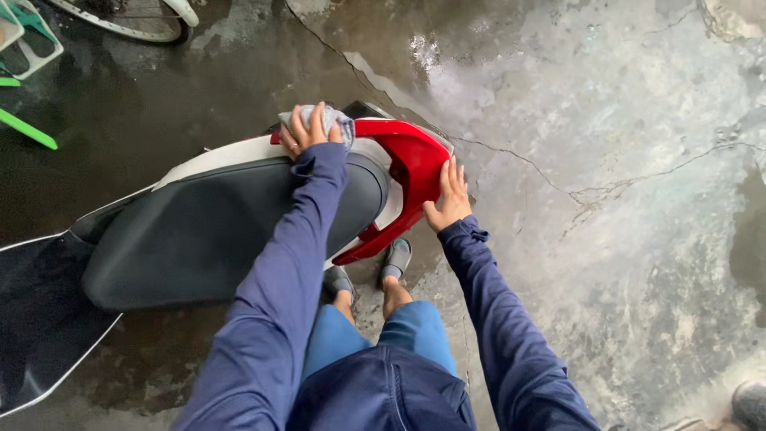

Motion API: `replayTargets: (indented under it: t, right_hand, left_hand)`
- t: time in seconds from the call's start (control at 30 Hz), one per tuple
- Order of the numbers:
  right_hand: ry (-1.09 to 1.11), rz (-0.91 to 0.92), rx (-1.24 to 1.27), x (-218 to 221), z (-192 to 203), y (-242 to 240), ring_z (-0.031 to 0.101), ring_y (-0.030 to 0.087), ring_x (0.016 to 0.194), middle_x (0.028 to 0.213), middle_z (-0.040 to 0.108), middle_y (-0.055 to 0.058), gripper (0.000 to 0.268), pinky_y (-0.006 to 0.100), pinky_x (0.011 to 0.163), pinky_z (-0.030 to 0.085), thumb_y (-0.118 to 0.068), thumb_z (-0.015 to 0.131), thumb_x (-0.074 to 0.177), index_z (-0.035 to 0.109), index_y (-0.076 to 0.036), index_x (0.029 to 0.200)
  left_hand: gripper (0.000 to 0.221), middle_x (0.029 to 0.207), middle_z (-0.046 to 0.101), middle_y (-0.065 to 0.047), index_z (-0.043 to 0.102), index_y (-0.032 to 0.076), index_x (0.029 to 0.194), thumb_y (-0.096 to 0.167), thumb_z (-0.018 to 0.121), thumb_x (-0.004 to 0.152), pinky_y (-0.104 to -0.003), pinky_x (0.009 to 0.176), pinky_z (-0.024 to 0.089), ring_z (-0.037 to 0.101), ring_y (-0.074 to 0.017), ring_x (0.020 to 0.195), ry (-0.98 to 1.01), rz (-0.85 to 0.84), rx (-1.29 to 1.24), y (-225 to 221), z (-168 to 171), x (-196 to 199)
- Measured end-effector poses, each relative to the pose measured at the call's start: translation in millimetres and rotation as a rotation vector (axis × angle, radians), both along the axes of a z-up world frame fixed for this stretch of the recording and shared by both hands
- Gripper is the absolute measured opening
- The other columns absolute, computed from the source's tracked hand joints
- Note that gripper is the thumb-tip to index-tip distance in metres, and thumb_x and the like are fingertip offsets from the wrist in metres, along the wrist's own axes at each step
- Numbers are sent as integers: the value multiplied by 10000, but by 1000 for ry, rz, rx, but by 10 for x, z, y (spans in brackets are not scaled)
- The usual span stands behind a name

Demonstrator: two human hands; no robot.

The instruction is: The person wipes the seat and rear body panels of a red and white motorcycle using a cloth. They systematically clean the seat surface and the red rear fender area, moving around the vehicle to reach different sides.

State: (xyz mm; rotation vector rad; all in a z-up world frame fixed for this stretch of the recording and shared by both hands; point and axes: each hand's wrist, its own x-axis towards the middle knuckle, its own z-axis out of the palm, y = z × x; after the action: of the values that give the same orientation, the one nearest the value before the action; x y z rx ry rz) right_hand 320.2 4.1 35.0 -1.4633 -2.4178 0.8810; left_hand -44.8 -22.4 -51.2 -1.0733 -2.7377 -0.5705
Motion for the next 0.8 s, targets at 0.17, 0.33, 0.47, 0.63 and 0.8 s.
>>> replayTargets:
  t: [0.17,0.33,0.47,0.63,0.8]
  right_hand:
    - [5,2,7,-22,-53,-26,172,578,1754,1966,132,204,1219,818,1313,323,-324,681,821,154,-143,1906]
    - [9,40,7,183,-59,102,171,587,1744,1951,246,141,1151,837,1291,325,-317,684,828,267,-206,1895]
    - [229,-8,156,189,31,142,246,621,1698,1877,366,238,1025,741,1363,299,-127,640,849,407,-104,1846]
    - [400,23,335,-212,343,161,274,591,1713,1870,336,285,920,677,1414,265,-85,574,953,357,-45,1846]
    - [-102,285,456,-789,678,277,47,477,1789,1970,193,122,790,729,1402,79,-489,531,1191,272,-304,1914]
  left_hand:
    - [755,1855,353,33,590,633,1589,519,917,919,-860,1302,202,185,-587,1707,-40,-362,2,92,758,970]
    - [472,1881,380,54,777,482,1463,589,838,1007,-794,1352,159,143,-530,1745,23,-526,-109,133,916,811]
    - [678,1898,273,43,624,594,1566,524,896,949,-856,1327,236,113,-603,1733,-132,-210,-35,284,877,1211]
    - [844,1989,37,82,497,703,1666,514,910,955,-808,1394,155,-89,-563,1793,-406,-526,-89,206,873,1832]
    - [934,1985,64,-111,-34,349,1918,272,535,1181,-582,1502,137,132,-429,1798,-1332,-866,343,241,-194,1325]
